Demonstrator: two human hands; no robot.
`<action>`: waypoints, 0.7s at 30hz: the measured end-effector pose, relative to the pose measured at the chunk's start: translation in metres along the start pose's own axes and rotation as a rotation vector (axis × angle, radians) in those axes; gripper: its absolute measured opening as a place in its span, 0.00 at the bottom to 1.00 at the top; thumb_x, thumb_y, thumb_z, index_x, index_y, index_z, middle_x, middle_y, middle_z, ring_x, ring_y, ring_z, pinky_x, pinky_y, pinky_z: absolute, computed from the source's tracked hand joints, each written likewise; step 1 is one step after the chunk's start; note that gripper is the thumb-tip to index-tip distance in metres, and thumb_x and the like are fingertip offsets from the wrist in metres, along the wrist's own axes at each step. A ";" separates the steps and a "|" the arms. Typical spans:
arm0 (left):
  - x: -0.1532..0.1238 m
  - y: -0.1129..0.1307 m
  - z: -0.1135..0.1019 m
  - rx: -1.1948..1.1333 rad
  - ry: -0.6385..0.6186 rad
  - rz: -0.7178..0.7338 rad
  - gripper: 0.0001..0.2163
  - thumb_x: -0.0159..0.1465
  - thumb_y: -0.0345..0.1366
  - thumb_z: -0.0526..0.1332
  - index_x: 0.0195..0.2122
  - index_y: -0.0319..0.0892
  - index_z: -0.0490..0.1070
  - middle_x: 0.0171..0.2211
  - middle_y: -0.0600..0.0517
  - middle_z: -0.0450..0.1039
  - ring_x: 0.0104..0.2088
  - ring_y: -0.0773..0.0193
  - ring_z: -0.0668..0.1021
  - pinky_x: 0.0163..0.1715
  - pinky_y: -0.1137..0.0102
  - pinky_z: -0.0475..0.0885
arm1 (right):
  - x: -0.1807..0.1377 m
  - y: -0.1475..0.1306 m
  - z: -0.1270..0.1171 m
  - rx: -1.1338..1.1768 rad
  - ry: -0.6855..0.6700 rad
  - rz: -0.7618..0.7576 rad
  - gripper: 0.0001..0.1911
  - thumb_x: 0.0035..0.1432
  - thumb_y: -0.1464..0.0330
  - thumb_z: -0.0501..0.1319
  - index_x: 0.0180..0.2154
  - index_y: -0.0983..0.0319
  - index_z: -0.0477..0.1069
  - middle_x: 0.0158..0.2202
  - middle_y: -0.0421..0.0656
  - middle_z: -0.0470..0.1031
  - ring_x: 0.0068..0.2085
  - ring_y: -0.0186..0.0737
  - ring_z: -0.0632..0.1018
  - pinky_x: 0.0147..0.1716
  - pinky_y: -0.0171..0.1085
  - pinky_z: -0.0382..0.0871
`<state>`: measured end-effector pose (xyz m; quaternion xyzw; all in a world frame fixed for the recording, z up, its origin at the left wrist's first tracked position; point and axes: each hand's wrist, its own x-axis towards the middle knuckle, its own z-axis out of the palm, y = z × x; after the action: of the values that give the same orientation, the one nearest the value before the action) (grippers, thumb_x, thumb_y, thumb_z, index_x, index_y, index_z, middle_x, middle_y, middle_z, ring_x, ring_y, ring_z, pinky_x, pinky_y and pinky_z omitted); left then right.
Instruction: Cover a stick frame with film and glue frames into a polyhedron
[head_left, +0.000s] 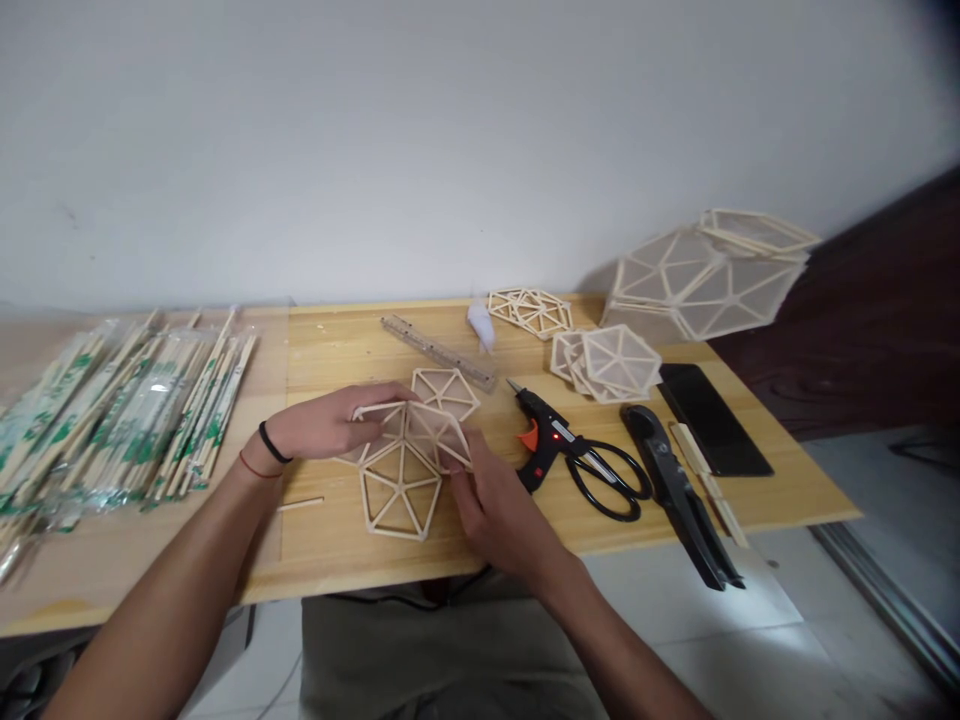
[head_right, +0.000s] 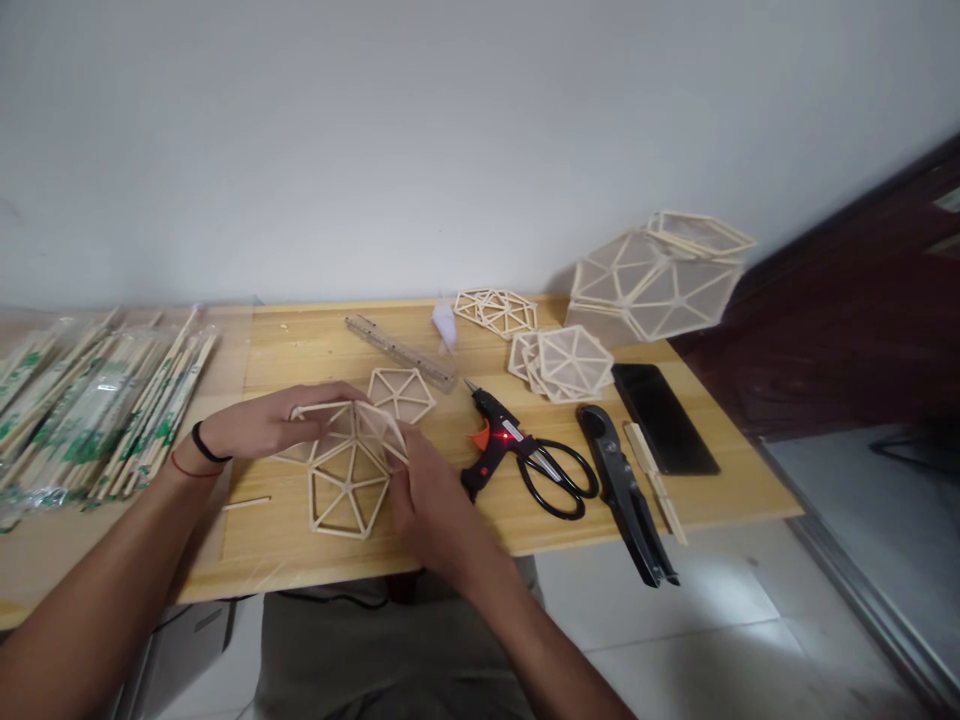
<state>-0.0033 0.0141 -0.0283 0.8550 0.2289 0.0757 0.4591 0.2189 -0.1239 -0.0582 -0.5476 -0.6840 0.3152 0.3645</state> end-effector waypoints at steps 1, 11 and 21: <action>0.000 0.000 0.000 -0.001 0.002 0.002 0.21 0.69 0.31 0.55 0.63 0.41 0.66 0.61 0.43 0.74 0.60 0.53 0.76 0.65 0.56 0.67 | 0.000 0.000 0.000 0.003 -0.003 -0.001 0.21 0.69 0.75 0.49 0.60 0.61 0.65 0.53 0.54 0.78 0.60 0.51 0.77 0.61 0.54 0.72; 0.000 0.000 0.000 0.008 0.000 0.009 0.20 0.69 0.31 0.55 0.62 0.42 0.66 0.60 0.44 0.75 0.59 0.53 0.76 0.63 0.57 0.68 | -0.008 0.008 -0.003 -0.054 -0.076 0.075 0.26 0.67 0.70 0.59 0.64 0.62 0.60 0.61 0.57 0.74 0.63 0.54 0.76 0.62 0.55 0.71; 0.001 -0.001 0.001 0.017 -0.004 0.017 0.21 0.69 0.31 0.55 0.63 0.41 0.66 0.62 0.42 0.73 0.59 0.52 0.76 0.63 0.56 0.68 | -0.013 0.022 -0.006 -0.050 -0.109 0.049 0.39 0.64 0.76 0.59 0.73 0.62 0.53 0.65 0.57 0.72 0.66 0.53 0.74 0.64 0.53 0.71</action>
<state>-0.0027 0.0143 -0.0298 0.8610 0.2215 0.0760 0.4516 0.2373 -0.1316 -0.0750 -0.5553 -0.6970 0.3361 0.3050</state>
